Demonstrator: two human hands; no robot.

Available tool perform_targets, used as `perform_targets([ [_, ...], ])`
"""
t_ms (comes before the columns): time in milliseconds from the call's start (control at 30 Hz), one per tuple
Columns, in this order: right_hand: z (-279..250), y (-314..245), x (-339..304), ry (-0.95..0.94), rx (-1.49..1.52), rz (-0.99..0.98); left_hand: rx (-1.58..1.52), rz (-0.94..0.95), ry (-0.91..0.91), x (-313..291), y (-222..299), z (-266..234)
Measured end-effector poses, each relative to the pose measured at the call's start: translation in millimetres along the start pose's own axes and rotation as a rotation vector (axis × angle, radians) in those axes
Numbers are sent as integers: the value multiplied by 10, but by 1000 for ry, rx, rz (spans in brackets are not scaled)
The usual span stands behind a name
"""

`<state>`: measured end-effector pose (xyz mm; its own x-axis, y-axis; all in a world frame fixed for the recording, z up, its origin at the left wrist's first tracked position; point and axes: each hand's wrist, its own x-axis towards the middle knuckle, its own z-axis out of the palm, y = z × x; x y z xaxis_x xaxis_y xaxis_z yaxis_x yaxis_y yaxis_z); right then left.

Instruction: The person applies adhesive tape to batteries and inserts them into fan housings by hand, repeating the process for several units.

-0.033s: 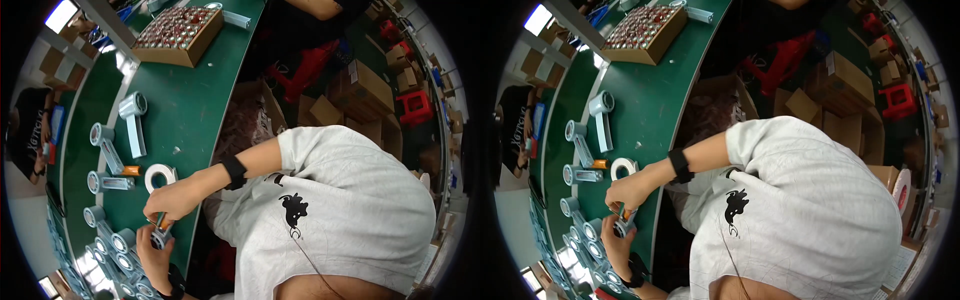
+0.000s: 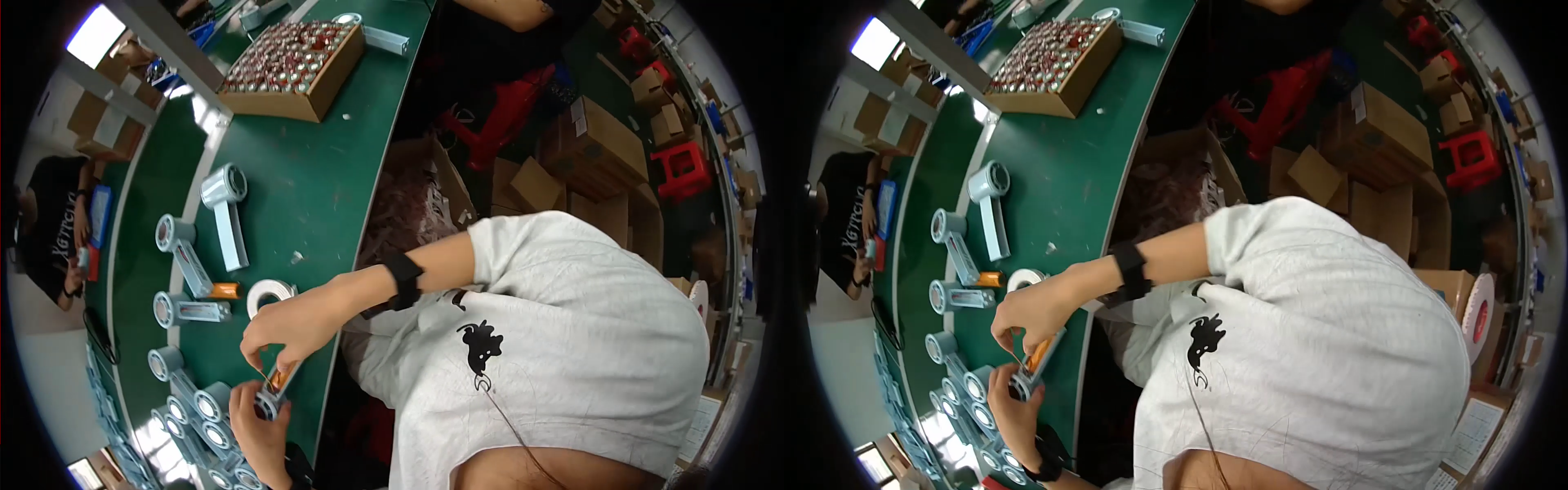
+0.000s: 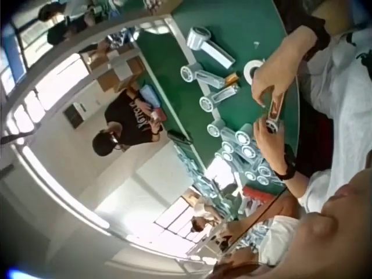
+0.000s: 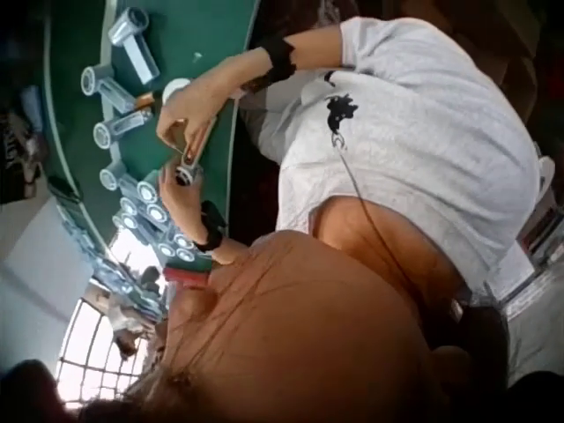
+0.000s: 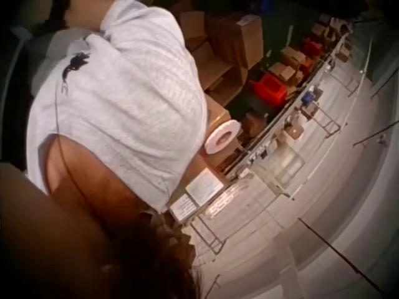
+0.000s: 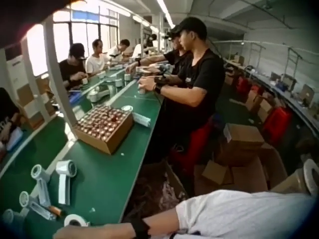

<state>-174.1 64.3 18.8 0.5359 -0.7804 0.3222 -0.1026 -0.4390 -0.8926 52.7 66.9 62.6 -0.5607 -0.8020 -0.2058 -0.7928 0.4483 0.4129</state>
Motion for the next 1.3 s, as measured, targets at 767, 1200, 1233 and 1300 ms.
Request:
perform_targets([
  [767, -2500, 911, -155, 698, -1313, 491, 406, 419, 456, 2362, -47, -1136],
  [1200, -2982, 1031, -19, 620, -1249, -42, -523, 135, 545, 491, -134, 155],
  [1233, -2991, 989, -22, 662, -1171, -35, -607, 144, 585, 472, -238, 178],
  [1300, -3023, 912, -35, 739, -1014, -20, -776, 164, 662, 469, -430, 236],
])
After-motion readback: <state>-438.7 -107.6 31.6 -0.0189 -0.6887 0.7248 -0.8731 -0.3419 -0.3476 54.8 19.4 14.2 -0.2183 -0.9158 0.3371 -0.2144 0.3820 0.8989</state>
